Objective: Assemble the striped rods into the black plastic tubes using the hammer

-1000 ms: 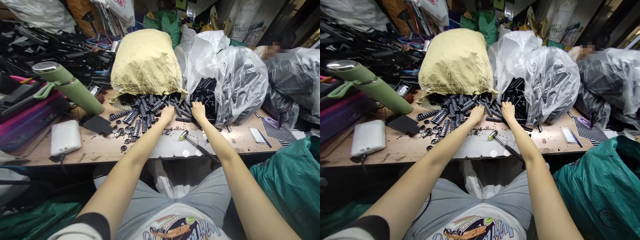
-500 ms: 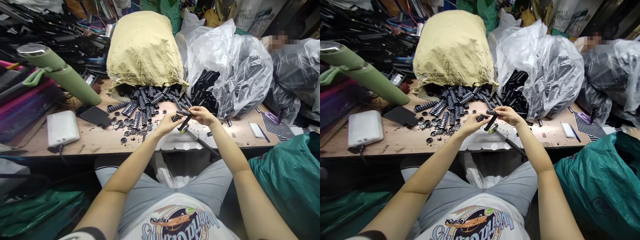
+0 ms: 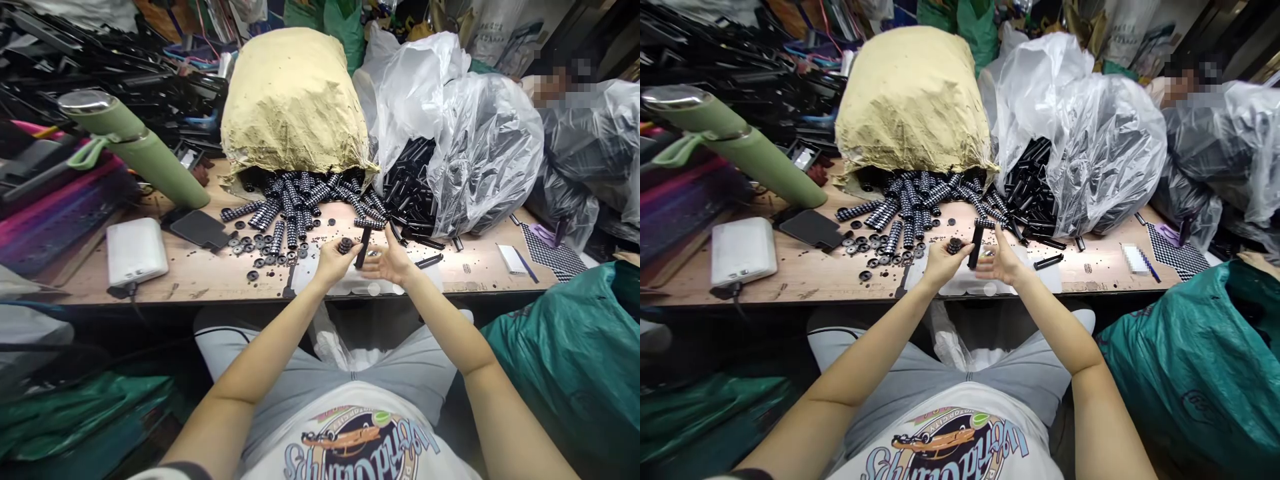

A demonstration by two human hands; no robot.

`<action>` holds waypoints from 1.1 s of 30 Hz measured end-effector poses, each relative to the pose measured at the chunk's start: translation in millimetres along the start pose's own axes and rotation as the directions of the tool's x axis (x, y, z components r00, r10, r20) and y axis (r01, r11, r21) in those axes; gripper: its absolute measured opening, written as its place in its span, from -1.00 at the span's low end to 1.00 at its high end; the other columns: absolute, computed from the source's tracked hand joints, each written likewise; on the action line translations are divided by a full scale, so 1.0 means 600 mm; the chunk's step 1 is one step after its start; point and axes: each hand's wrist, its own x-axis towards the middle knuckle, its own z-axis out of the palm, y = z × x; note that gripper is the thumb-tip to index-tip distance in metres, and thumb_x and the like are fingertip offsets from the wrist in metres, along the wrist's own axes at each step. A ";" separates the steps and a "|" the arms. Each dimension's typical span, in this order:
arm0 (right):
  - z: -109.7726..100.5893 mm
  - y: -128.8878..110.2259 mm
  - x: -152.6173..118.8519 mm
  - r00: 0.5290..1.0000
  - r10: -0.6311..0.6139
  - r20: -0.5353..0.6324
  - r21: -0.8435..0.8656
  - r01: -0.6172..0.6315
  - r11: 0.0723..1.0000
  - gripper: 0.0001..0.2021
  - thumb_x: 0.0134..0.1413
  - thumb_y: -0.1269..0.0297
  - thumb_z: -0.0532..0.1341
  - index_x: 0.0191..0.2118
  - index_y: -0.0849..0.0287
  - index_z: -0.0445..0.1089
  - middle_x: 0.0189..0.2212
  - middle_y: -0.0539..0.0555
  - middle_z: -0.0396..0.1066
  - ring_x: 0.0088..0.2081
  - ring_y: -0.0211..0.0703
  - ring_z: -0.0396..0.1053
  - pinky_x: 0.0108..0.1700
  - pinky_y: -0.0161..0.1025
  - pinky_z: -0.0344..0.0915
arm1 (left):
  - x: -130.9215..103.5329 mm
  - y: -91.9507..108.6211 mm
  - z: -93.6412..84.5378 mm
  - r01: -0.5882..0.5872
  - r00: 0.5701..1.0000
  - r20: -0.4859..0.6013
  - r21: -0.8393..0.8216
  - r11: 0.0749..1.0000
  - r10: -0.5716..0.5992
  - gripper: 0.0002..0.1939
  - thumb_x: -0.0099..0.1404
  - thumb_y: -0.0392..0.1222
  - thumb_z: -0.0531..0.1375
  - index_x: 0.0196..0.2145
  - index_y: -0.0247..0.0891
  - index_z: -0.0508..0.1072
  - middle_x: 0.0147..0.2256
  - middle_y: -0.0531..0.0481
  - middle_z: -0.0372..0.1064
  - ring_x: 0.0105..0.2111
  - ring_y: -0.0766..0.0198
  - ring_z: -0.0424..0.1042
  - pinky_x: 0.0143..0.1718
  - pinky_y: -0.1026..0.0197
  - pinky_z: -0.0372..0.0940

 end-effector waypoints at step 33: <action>0.006 0.071 -0.033 0.598 -0.647 0.473 -0.757 0.651 0.048 0.10 -0.32 0.20 0.44 0.32 0.25 -0.18 0.25 0.33 -0.01 0.30 0.13 -0.07 0.31 0.10 -0.03 | -0.040 0.038 0.024 0.481 0.873 0.162 -0.430 0.764 -0.459 -0.67 0.20 0.02 0.22 -0.35 -0.36 0.39 -0.61 0.05 0.31 -0.72 0.32 0.34 -0.70 0.30 0.28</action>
